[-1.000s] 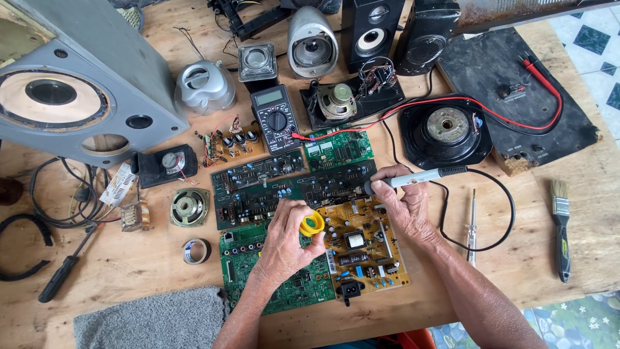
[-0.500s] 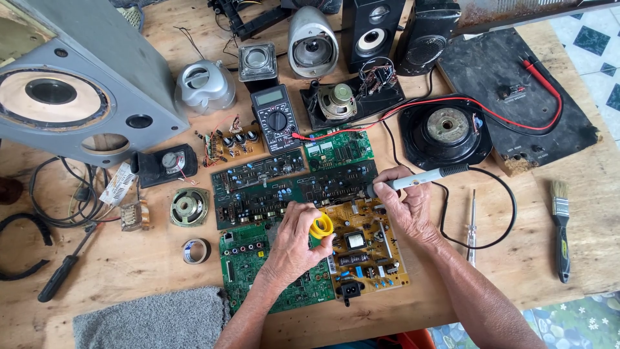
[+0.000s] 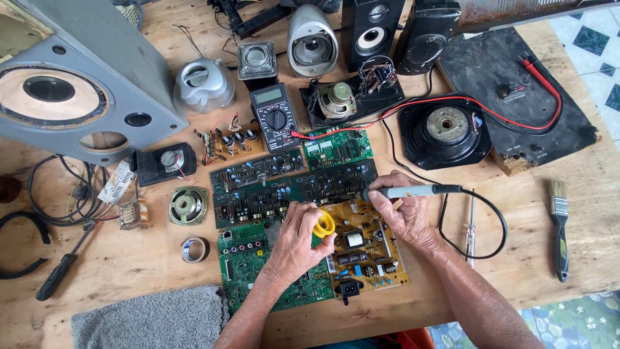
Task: The person uses a soldering iron to apply solder to a green circuit board while holding a roll of solder wire. The workspace is cluttered with various electronic components, including speakers and a multimeter.
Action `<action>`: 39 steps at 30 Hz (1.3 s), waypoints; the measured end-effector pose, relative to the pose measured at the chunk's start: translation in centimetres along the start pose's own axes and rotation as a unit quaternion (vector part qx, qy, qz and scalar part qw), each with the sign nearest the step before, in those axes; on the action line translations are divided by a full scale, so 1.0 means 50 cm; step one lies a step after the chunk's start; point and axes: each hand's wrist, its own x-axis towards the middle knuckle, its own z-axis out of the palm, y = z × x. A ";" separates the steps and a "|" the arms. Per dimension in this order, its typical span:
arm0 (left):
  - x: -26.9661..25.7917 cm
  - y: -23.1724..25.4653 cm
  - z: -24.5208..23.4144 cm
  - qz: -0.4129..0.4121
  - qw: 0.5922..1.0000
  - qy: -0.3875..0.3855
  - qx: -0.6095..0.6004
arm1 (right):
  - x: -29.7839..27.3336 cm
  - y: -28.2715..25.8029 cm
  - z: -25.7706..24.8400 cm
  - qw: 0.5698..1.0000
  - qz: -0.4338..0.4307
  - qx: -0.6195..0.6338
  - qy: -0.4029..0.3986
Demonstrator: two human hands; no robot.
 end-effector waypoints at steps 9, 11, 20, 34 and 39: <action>0.006 0.004 -0.004 0.005 1.000 -0.001 0.001 | -0.008 0.009 0.007 0.999 -0.028 -0.033 0.008; 0.005 0.002 -0.003 0.004 1.000 -0.002 -0.002 | -0.007 0.007 0.007 0.999 -0.026 -0.032 0.016; 0.008 0.006 -0.005 0.008 1.000 0.010 -0.001 | -0.005 0.009 0.007 0.999 0.020 -0.004 0.050; 0.009 0.008 -0.006 0.010 1.000 0.022 0.001 | -0.002 0.007 0.014 0.997 0.035 0.008 0.066; 0.009 0.007 -0.007 0.013 1.000 0.022 0.002 | -0.006 0.011 0.012 0.998 0.038 0.001 0.059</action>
